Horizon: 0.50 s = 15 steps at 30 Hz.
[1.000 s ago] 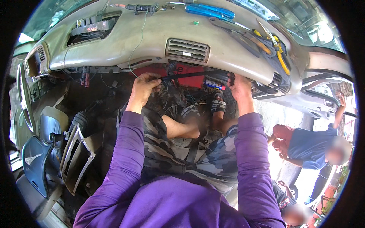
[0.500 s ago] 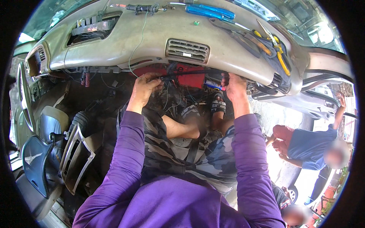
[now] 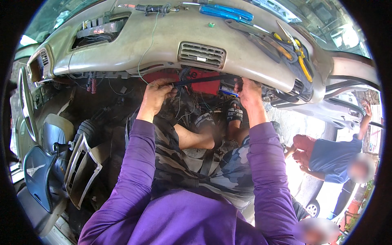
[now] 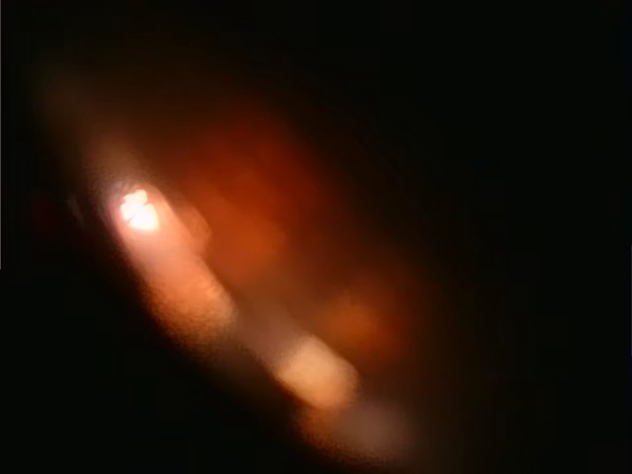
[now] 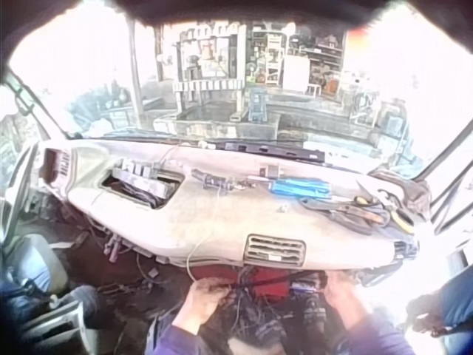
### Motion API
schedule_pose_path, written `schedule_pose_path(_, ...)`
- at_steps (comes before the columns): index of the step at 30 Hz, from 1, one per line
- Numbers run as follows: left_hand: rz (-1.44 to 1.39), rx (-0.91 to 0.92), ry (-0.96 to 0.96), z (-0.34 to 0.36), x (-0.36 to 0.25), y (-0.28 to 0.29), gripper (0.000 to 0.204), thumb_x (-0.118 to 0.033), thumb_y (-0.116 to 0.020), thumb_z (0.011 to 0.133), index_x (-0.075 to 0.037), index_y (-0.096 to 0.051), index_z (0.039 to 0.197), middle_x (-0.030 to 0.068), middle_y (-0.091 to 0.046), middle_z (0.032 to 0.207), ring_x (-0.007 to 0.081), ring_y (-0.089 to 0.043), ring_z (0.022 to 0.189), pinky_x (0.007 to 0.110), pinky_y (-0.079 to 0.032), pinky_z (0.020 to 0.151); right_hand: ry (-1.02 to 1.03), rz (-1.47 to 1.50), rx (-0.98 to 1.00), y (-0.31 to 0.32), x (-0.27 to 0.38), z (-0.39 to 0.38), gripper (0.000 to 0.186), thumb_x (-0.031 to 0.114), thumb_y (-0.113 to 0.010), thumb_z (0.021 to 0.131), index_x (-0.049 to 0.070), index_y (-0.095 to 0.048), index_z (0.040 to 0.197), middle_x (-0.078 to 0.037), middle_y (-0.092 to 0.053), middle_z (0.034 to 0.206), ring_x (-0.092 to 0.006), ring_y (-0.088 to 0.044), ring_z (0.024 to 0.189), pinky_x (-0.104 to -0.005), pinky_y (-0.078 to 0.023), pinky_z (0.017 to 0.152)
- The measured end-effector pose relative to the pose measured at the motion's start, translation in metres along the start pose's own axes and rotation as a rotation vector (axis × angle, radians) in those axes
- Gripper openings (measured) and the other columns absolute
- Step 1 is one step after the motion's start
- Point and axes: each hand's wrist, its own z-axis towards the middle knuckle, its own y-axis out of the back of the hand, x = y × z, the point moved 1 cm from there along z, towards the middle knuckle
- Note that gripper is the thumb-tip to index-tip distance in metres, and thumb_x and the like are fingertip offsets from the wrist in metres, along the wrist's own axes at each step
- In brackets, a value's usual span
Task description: The person works under the dashboard of a car, manipulating wires and components with both hands. They use a flashlight to inspect the area and handle various tools and parts while seated in the driver's seat.
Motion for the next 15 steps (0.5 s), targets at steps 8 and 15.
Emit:
schedule_pose_path(8,0.008,0.028,-0.012,-0.003,-0.003,-0.005,0.022,0.003,-0.063,0.09,0.007,-0.066,0.111,0.0108,-0.07,0.094,0.0161,-0.069,0.078,0.028,-0.058,0.071,0.005,-0.015,0.015,-0.011,-0.014,-0.001,0.013,0.009,-0.054,0.097,0.004,-0.058,0.109,-0.014,-0.065,0.08,-0.0184,-0.056,0.056,-0.0331,-0.046,0.049)
schedule_pose_path(15,0.102,0.051,-0.011,-0.003,-0.003,-0.004,0.022,0.001,-0.061,0.091,0.007,-0.066,0.112,0.011,-0.07,0.097,0.0168,-0.069,0.081,0.028,-0.058,0.074,0.065,-0.08,0.065,-0.017,-0.012,-0.007,0.016,0.007,-0.049,0.097,0.0,-0.055,0.11,-0.015,-0.064,0.082,-0.0202,-0.057,0.061,-0.0347,-0.049,0.054)
